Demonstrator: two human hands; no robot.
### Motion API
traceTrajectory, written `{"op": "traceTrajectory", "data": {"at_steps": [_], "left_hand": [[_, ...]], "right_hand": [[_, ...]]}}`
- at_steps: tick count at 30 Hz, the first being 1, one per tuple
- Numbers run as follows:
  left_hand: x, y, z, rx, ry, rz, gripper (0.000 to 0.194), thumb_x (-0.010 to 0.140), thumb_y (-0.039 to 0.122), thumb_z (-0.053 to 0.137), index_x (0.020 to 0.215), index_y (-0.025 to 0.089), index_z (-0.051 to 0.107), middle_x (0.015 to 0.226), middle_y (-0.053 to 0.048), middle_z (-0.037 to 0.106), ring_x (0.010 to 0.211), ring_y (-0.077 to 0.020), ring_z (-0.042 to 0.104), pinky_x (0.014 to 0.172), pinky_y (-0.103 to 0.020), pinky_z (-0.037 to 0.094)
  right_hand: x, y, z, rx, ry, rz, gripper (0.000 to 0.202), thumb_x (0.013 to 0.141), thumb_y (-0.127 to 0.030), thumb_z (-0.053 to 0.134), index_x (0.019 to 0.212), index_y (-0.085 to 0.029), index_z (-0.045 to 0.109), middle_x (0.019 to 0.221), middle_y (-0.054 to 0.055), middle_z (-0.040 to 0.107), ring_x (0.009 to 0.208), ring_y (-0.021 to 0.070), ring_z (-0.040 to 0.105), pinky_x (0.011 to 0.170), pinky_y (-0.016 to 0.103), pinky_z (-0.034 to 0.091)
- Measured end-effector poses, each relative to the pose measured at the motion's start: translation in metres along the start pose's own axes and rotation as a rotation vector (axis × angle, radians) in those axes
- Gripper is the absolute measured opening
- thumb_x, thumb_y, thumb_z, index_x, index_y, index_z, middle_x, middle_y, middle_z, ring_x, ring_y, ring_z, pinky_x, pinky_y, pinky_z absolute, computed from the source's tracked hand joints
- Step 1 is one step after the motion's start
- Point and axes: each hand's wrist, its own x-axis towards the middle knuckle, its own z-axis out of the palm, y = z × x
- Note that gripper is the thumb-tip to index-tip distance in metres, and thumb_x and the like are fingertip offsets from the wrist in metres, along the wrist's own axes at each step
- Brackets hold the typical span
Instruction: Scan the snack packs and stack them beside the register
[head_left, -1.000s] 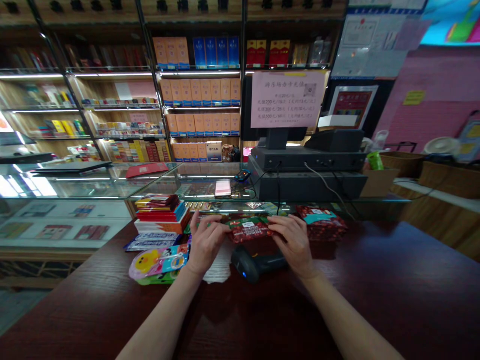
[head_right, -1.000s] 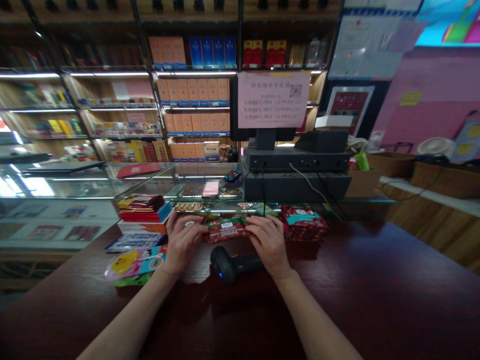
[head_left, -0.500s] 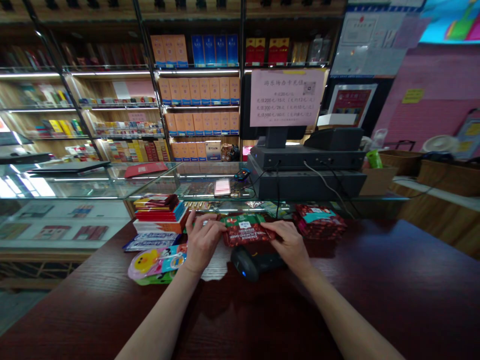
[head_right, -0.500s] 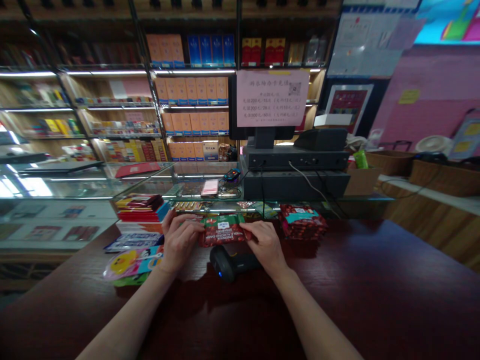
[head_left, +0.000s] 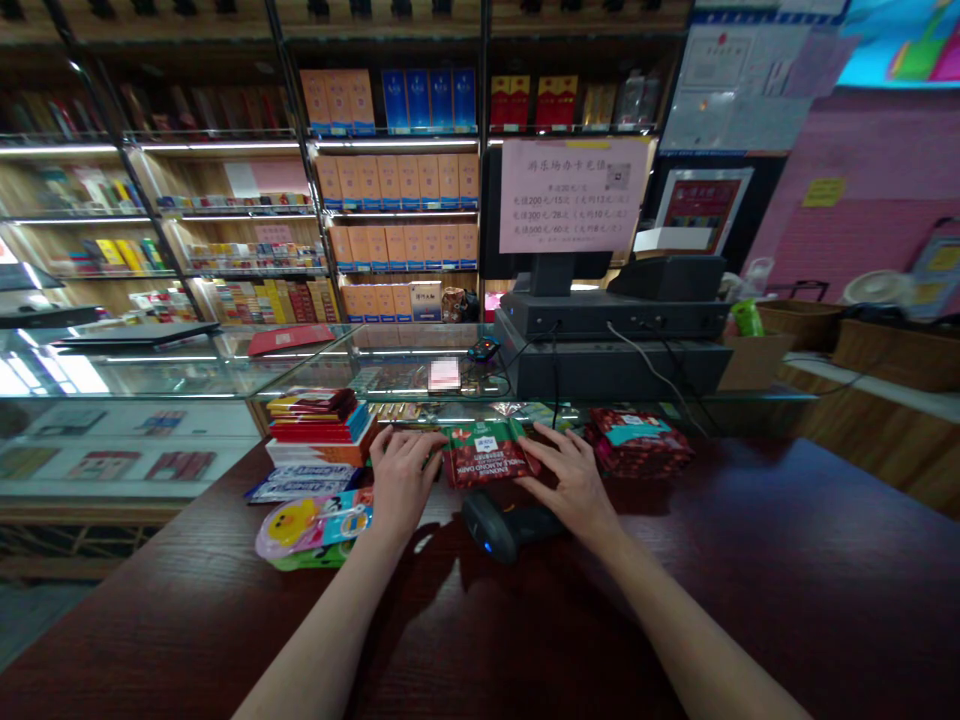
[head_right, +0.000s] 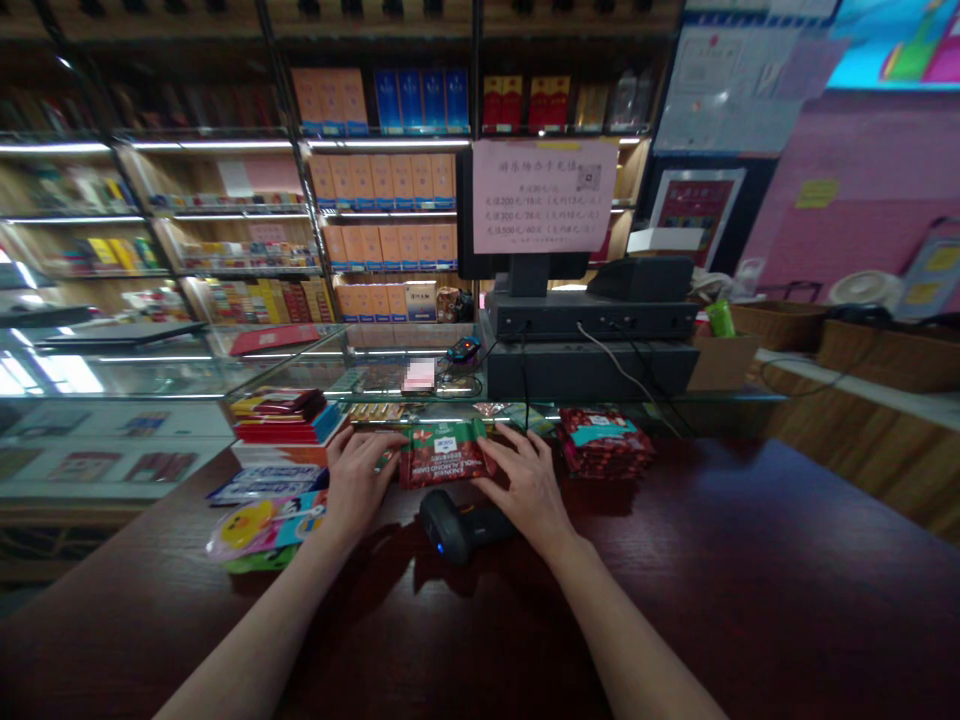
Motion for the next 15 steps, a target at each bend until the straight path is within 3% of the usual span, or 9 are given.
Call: {"op": "traceTrajectory", "data": {"at_steps": [5,11,15], "left_hand": [[-0.003,-0.002,0.007,-0.072,-0.026,-0.040,0.019,0.091,0.020,0.057,0.101,0.030,0.070,0.093,0.001,0.074,0.095,-0.0201,0.064,0.109,-0.051,0.033],[-0.002,-0.002,0.009,-0.144,-0.120,-0.085,0.037,0.092,0.015,0.046,0.116,0.033,0.069,0.108,-0.003,0.071,0.112,-0.0200,0.061,0.119,-0.064,0.016],[-0.001,0.003,0.006,-0.135,-0.211,-0.041,0.037,0.092,0.028,0.057,0.129,0.032,0.062,0.122,-0.007,0.067,0.125,-0.0252,0.054,0.117,-0.070,0.010]], "right_hand": [[0.000,0.001,0.002,-0.014,0.018,0.004,0.041,0.091,-0.033,0.062,0.132,-0.027,0.062,0.131,0.010,0.068,0.133,0.0298,0.053,0.109,0.058,0.035],[-0.001,0.008,0.003,-0.048,0.021,0.012,0.043,0.091,-0.032,0.061,0.134,-0.027,0.059,0.132,0.009,0.068,0.135,0.0305,0.051,0.111,0.062,0.031],[-0.002,0.013,0.002,-0.066,0.007,0.016,0.045,0.092,-0.032,0.062,0.136,-0.026,0.057,0.132,0.008,0.067,0.137,0.0310,0.048,0.113,0.065,0.027]]}}
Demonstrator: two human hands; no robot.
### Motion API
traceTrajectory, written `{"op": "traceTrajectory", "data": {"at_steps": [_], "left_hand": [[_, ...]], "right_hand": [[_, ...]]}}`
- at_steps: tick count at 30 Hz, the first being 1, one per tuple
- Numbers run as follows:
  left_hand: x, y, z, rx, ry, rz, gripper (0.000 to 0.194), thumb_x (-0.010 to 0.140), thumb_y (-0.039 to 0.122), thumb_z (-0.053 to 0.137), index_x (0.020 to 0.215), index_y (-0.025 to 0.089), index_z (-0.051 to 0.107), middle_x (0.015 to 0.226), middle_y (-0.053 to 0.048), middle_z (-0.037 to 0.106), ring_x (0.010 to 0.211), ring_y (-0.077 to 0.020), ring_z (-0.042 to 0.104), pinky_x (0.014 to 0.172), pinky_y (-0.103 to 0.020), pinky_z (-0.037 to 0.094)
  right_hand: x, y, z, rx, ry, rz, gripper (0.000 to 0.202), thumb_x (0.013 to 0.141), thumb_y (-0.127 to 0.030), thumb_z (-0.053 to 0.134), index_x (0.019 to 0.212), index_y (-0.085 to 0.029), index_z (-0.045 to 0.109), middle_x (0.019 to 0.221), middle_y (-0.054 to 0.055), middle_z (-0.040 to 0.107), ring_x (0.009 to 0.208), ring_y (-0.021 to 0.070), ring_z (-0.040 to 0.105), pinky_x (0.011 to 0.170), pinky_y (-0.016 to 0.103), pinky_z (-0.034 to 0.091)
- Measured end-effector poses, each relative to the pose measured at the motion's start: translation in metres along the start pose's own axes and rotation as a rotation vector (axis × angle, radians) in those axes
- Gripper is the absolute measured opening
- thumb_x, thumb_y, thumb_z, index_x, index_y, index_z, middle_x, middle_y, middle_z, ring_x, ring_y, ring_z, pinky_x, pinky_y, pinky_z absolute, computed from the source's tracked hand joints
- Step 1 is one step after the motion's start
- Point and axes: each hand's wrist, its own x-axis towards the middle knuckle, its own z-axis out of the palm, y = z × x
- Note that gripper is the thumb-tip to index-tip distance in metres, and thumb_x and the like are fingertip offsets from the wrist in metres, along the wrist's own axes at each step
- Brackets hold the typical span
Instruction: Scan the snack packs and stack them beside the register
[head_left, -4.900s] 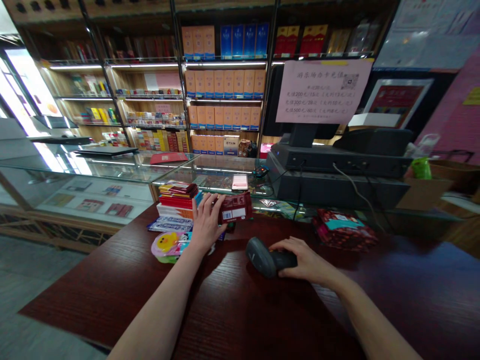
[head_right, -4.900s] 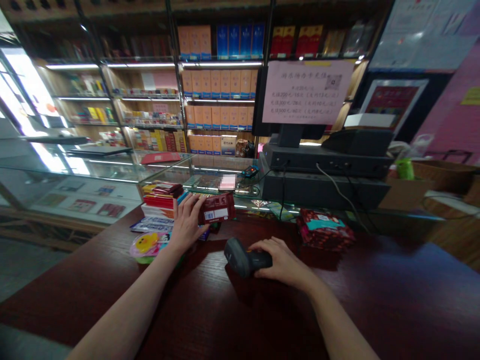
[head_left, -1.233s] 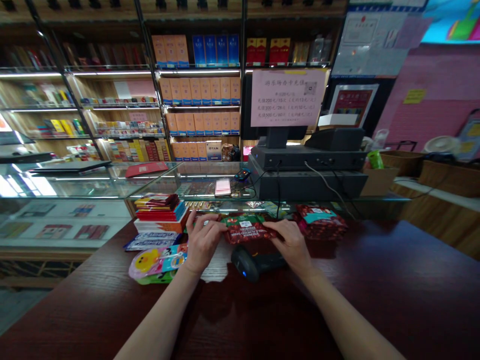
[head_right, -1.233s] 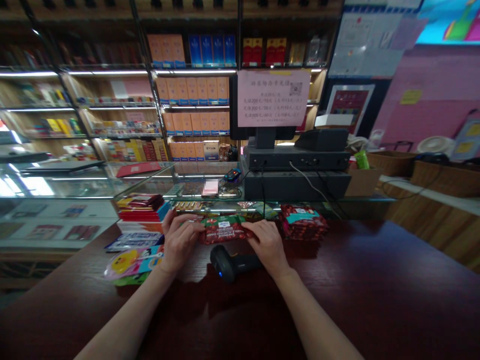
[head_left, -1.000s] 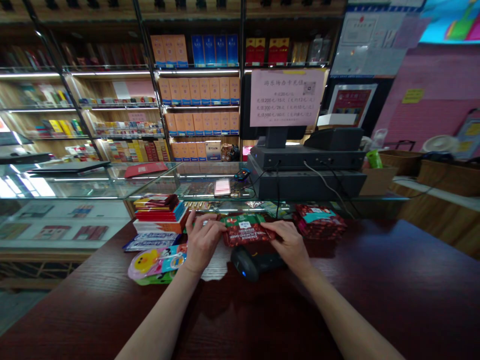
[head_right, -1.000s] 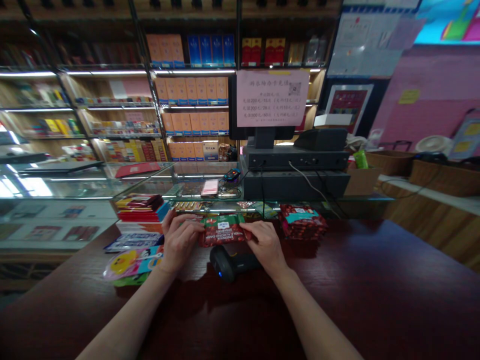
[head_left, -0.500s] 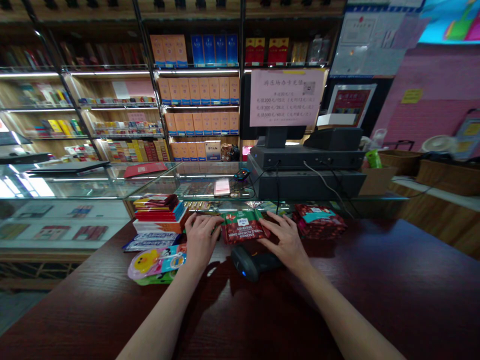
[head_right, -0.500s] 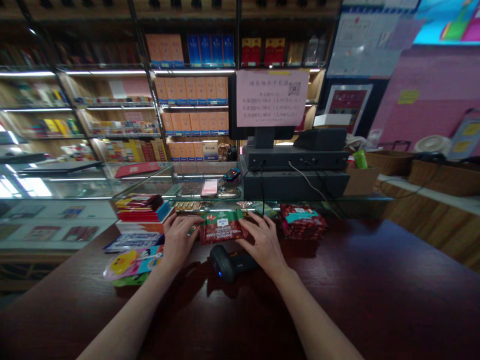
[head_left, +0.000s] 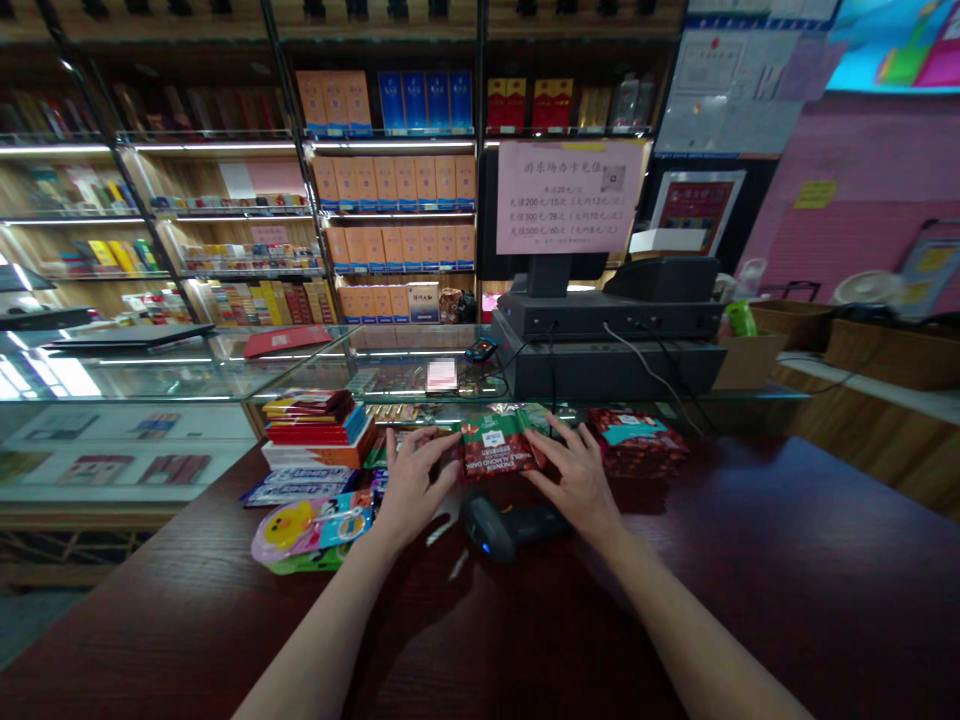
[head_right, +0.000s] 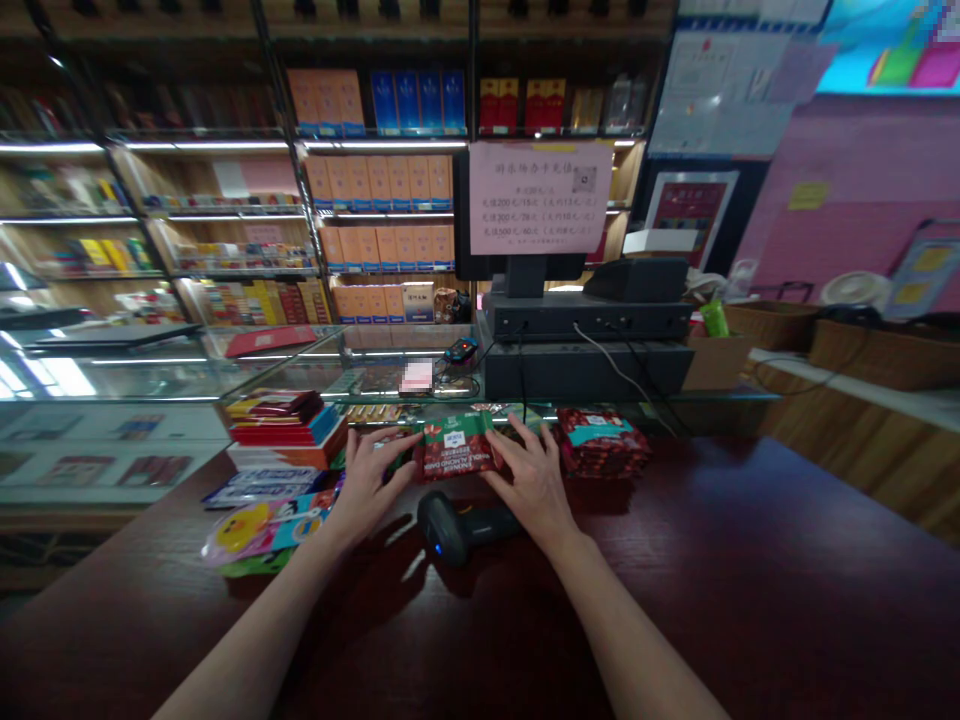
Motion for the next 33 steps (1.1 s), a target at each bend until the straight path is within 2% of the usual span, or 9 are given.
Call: {"op": "traceTrajectory", "data": {"at_steps": [3,5,12,20,23,28,33], "left_hand": [[-0.001,0.003,0.000,0.039,-0.040,0.075,0.060,0.082,0.042,0.072,0.138,0.029,0.054,0.131,-0.010,0.064,0.133,-0.0324,0.047,0.115,-0.074,0.009],[-0.002,0.003,0.001,0.072,-0.042,0.120,0.068,0.079,0.044,0.075,0.140,0.028,0.052,0.133,-0.011,0.064,0.137,-0.0341,0.043,0.115,-0.074,0.009],[0.002,0.006,0.003,0.152,-0.021,0.235,0.061,0.086,0.041,0.070,0.141,0.027,0.050,0.133,-0.009,0.065,0.143,-0.0325,0.038,0.117,-0.073,0.004],[0.020,0.031,0.005,0.146,-0.048,0.314,0.055,0.088,0.041,0.067,0.139,0.028,0.052,0.133,-0.008,0.065,0.143,-0.0324,0.038,0.117,-0.073,0.007],[0.033,0.048,0.016,0.109,-0.058,0.340,0.053,0.088,0.039,0.067,0.138,0.029,0.053,0.135,-0.009,0.064,0.142,-0.0323,0.040,0.117,-0.073,0.008],[0.057,0.084,0.044,0.039,-0.061,0.385,0.049,0.088,0.036,0.067,0.136,0.027,0.055,0.135,-0.010,0.063,0.140,-0.0303,0.042,0.117,-0.072,0.011],[0.077,0.115,0.072,0.015,-0.157,0.358,0.052,0.090,0.043,0.064,0.138,0.029,0.053,0.140,-0.007,0.061,0.143,-0.0290,0.038,0.120,-0.068,0.008]], "right_hand": [[0.001,0.001,-0.003,-0.025,-0.004,-0.001,0.046,0.092,-0.032,0.062,0.137,-0.027,0.056,0.131,0.008,0.068,0.137,0.0315,0.047,0.113,0.067,0.025],[0.001,0.001,-0.006,-0.045,-0.009,-0.011,0.048,0.091,-0.033,0.062,0.138,-0.027,0.055,0.131,0.008,0.068,0.138,0.0322,0.046,0.113,0.069,0.024],[0.002,0.000,-0.018,-0.119,-0.043,-0.063,0.049,0.094,-0.029,0.060,0.142,-0.024,0.052,0.132,0.010,0.067,0.143,0.0345,0.039,0.115,0.073,0.015],[-0.005,0.012,-0.046,-0.199,-0.004,-0.046,0.050,0.093,-0.029,0.063,0.141,-0.022,0.052,0.132,0.009,0.068,0.143,0.0349,0.038,0.115,0.074,0.014],[-0.011,0.026,-0.061,-0.225,0.012,-0.022,0.049,0.093,-0.031,0.061,0.141,-0.022,0.052,0.131,0.009,0.068,0.143,0.0343,0.039,0.115,0.074,0.014],[-0.024,0.058,-0.087,-0.276,0.025,0.040,0.048,0.094,-0.032,0.059,0.140,-0.022,0.053,0.132,0.011,0.067,0.142,0.0344,0.041,0.113,0.074,0.018],[-0.037,0.091,-0.107,-0.322,-0.024,0.117,0.047,0.095,-0.032,0.055,0.140,-0.020,0.053,0.137,0.011,0.064,0.143,0.0342,0.038,0.115,0.072,0.016]]}}
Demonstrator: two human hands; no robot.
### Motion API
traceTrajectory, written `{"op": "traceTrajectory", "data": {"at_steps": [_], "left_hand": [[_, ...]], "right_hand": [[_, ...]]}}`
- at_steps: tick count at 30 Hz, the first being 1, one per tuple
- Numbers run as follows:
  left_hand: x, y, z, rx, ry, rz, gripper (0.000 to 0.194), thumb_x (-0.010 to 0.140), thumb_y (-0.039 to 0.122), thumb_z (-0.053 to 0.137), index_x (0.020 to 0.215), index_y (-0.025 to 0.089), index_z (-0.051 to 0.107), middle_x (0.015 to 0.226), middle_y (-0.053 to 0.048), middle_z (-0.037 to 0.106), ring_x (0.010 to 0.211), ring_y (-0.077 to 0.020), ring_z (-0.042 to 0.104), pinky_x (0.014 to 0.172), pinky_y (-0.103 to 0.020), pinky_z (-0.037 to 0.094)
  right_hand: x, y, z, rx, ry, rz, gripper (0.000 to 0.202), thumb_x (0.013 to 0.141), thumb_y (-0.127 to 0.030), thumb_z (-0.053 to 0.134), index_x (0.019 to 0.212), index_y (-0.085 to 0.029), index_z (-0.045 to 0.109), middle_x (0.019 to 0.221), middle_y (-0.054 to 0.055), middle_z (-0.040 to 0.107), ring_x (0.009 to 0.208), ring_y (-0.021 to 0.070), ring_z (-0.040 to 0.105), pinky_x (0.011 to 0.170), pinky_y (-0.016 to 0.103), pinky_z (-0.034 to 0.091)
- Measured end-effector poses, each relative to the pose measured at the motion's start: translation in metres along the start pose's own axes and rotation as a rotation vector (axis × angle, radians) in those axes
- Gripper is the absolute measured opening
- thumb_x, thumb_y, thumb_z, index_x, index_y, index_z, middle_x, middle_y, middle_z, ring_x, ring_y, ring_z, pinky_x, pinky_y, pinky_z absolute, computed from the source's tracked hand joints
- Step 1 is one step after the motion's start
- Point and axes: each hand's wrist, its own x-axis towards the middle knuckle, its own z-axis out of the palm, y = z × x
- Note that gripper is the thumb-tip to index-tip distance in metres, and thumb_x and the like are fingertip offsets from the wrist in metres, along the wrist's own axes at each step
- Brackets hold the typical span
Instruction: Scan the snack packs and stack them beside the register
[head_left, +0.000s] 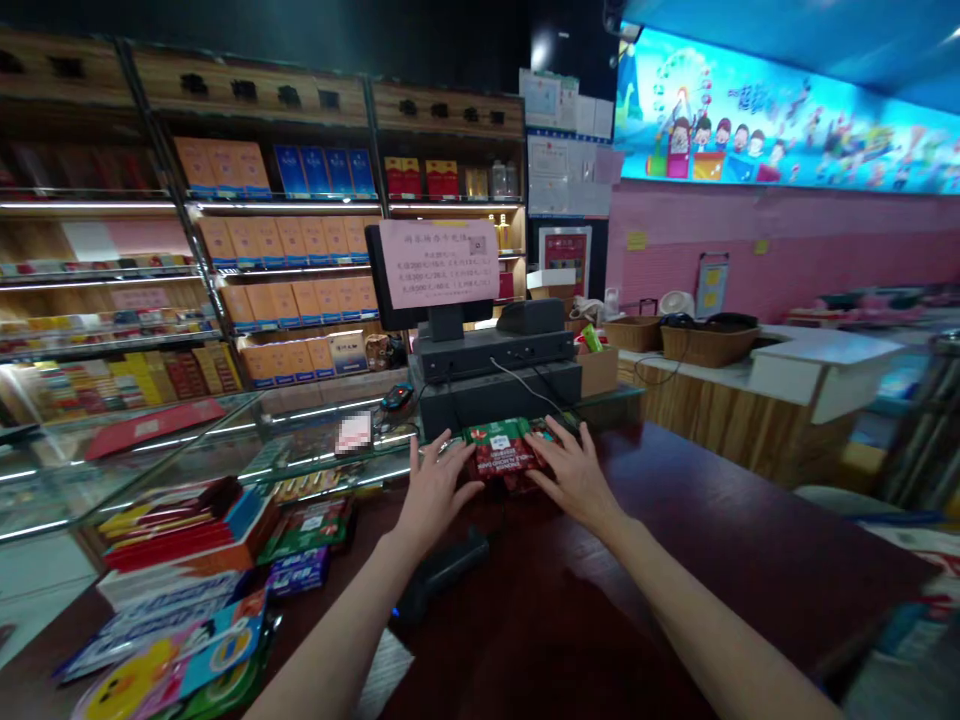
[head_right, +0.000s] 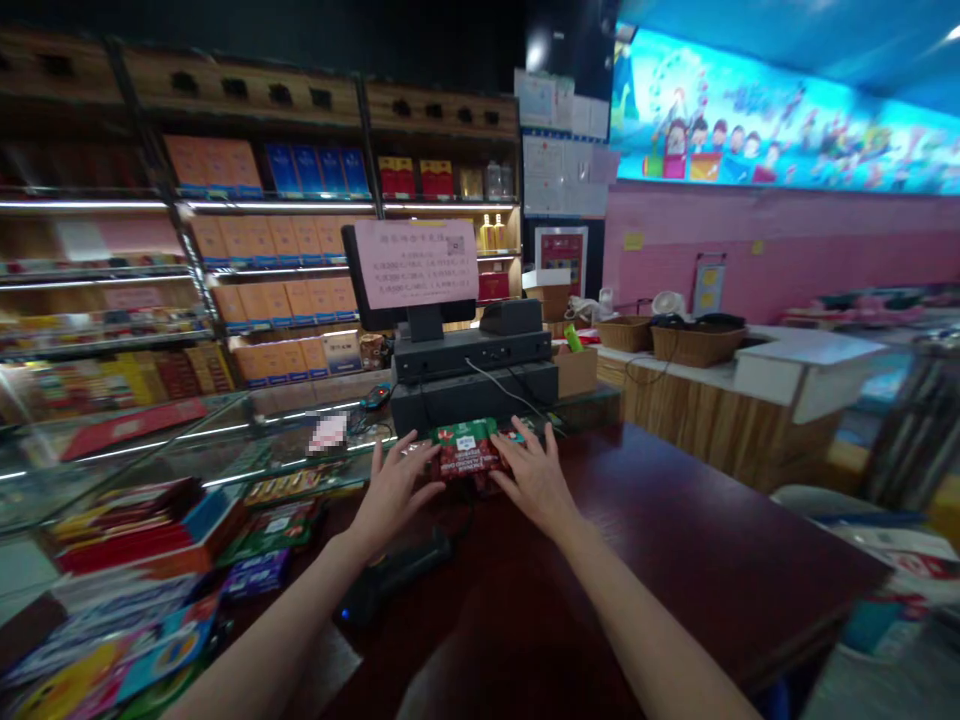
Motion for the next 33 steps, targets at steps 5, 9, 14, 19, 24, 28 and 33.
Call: {"op": "traceTrajectory", "data": {"at_steps": [5,9,14,19,24,28,33], "left_hand": [[0.022,0.015,0.018,-0.024,-0.068,-0.017,0.051,0.091,0.045,0.061,0.139,0.030,0.052,0.142,-0.005,0.059,0.145,-0.0290,0.035,0.120,-0.069,0.007],[0.034,0.022,0.033,-0.027,-0.083,-0.029,0.049,0.091,0.044,0.061,0.137,0.030,0.053,0.141,-0.004,0.060,0.144,-0.0289,0.036,0.120,-0.069,0.007],[0.044,0.026,0.046,-0.041,-0.095,-0.033,0.049,0.091,0.045,0.061,0.137,0.028,0.054,0.141,-0.005,0.060,0.145,-0.0292,0.035,0.119,-0.069,0.006],[0.048,0.027,0.052,-0.046,-0.099,-0.042,0.048,0.092,0.044,0.060,0.137,0.028,0.053,0.140,-0.005,0.060,0.145,-0.0288,0.035,0.120,-0.068,0.005],[0.051,0.029,0.056,-0.052,-0.100,-0.049,0.049,0.091,0.044,0.061,0.137,0.028,0.053,0.140,-0.005,0.060,0.145,-0.0287,0.035,0.120,-0.067,0.006],[0.054,0.031,0.054,-0.053,-0.116,-0.060,0.048,0.092,0.044,0.060,0.136,0.027,0.054,0.141,-0.005,0.060,0.145,-0.0291,0.035,0.120,-0.068,0.006],[0.056,0.032,0.054,-0.043,-0.131,-0.065,0.048,0.092,0.044,0.061,0.136,0.027,0.054,0.142,-0.004,0.059,0.145,-0.0291,0.035,0.120,-0.068,0.007]], "right_hand": [[-0.004,0.029,-0.001,-0.004,-0.065,0.058,0.049,0.095,-0.035,0.053,0.142,-0.022,0.052,0.140,0.010,0.061,0.145,0.0336,0.034,0.116,0.071,0.014],[-0.004,0.045,0.000,0.004,-0.121,0.100,0.051,0.093,-0.035,0.054,0.142,-0.022,0.051,0.143,0.009,0.059,0.146,0.0330,0.032,0.117,0.070,0.012],[-0.001,0.060,0.002,0.022,-0.167,0.123,0.054,0.090,-0.034,0.056,0.143,-0.023,0.050,0.145,0.009,0.057,0.148,0.0330,0.030,0.117,0.070,0.011],[0.000,0.067,0.003,0.042,-0.194,0.126,0.057,0.089,-0.033,0.057,0.145,-0.024,0.049,0.146,0.009,0.056,0.148,0.0337,0.029,0.117,0.070,0.009],[0.000,0.069,0.003,0.048,-0.226,0.143,0.058,0.089,-0.034,0.058,0.145,-0.021,0.049,0.146,0.009,0.055,0.148,0.0336,0.028,0.118,0.069,0.008],[0.000,0.073,0.006,0.057,-0.237,0.144,0.062,0.087,-0.035,0.061,0.145,-0.021,0.048,0.147,0.011,0.054,0.148,0.0340,0.028,0.117,0.070,0.009],[-0.002,0.079,0.013,0.066,-0.228,0.135,0.064,0.085,-0.037,0.062,0.146,-0.023,0.047,0.148,0.011,0.053,0.148,0.0346,0.027,0.116,0.071,0.009]]}}
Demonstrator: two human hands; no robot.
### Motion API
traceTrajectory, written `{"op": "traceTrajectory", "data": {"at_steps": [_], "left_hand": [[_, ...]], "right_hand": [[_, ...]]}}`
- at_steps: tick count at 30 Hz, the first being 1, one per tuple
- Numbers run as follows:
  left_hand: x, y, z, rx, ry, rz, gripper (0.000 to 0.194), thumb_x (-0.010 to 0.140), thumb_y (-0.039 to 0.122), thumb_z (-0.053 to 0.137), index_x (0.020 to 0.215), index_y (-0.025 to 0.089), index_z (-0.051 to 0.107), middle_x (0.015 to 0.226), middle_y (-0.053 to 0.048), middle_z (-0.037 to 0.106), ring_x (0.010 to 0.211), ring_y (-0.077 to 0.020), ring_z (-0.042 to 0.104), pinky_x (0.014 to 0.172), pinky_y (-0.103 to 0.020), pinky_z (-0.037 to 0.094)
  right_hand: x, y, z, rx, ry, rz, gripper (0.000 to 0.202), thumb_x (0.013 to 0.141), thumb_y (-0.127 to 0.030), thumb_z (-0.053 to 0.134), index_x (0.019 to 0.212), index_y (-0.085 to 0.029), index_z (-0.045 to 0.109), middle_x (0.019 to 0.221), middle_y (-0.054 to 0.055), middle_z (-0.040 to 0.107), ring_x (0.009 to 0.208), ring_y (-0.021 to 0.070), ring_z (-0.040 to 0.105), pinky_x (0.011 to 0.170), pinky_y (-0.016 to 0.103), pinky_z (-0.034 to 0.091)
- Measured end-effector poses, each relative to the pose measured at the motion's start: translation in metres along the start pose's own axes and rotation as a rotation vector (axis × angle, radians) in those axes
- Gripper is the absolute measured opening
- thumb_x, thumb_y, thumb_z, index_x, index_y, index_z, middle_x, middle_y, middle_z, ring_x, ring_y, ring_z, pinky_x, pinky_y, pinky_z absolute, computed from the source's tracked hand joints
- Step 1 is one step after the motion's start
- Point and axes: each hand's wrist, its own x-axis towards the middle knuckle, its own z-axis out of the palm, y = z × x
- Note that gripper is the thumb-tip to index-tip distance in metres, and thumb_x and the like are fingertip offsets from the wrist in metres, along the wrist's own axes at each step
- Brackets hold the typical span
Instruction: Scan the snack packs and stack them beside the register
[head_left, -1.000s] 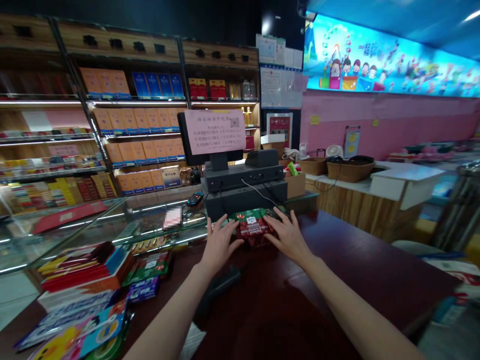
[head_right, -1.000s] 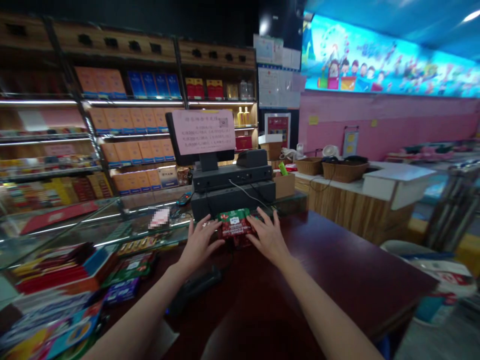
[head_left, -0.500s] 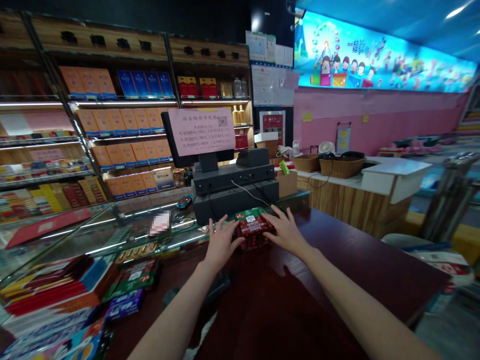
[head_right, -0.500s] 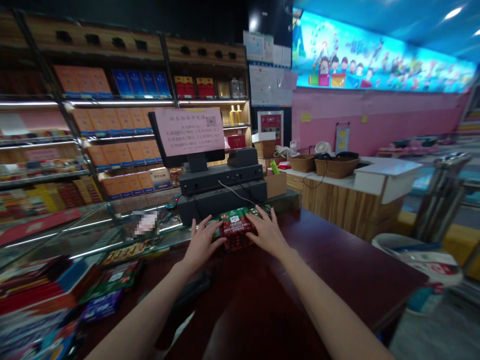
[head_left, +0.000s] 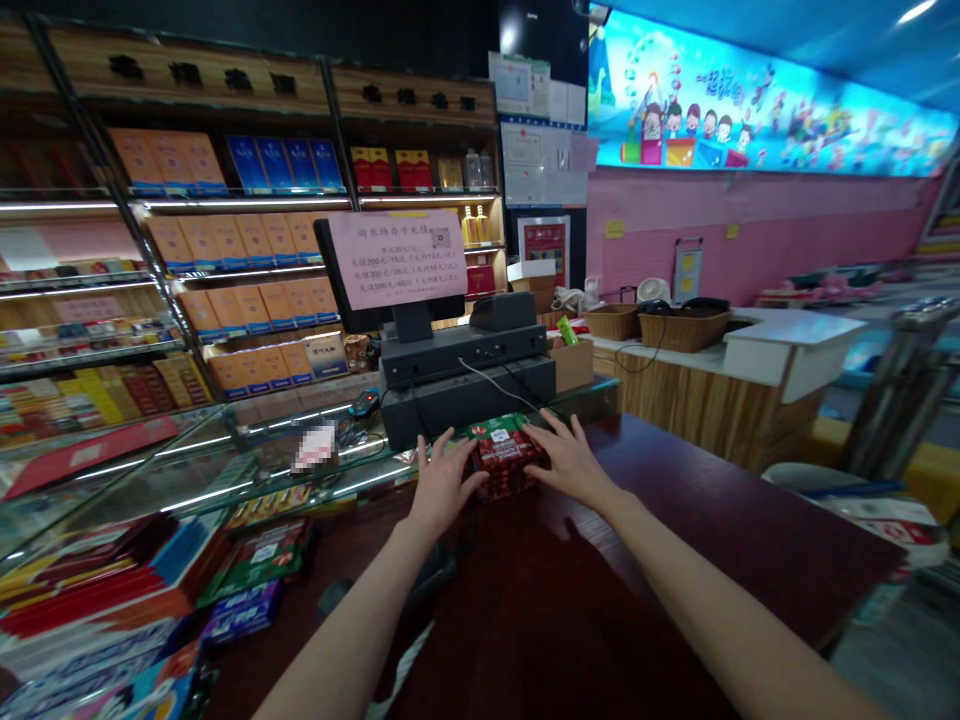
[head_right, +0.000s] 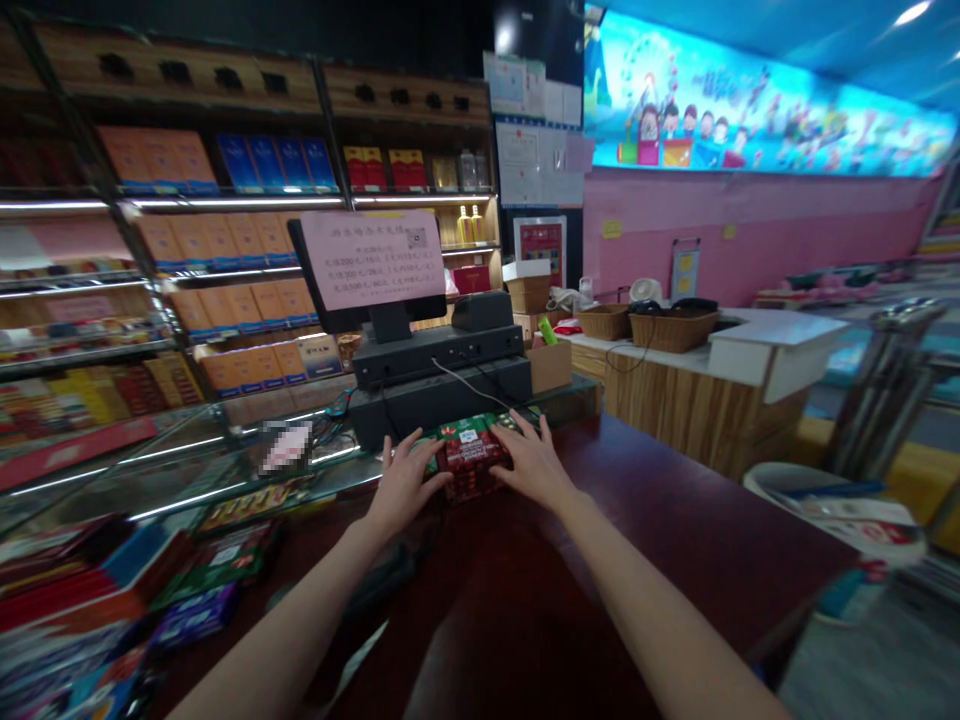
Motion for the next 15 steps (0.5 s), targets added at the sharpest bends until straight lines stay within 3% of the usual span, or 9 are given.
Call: {"op": "traceTrajectory", "data": {"at_steps": [15], "left_hand": [[-0.0014,-0.0017,0.0035,-0.012,0.004,-0.014,0.047,0.093,0.046,0.057,0.136,0.027,0.054,0.139,-0.007,0.061,0.144,-0.0287,0.036,0.120,-0.067,0.008]], "right_hand": [[0.0008,-0.0012,0.0032,0.024,-0.028,0.026,0.063,0.085,-0.037,0.062,0.144,-0.022,0.048,0.148,0.012,0.053,0.148,0.0336,0.029,0.117,0.070,0.009]]}}
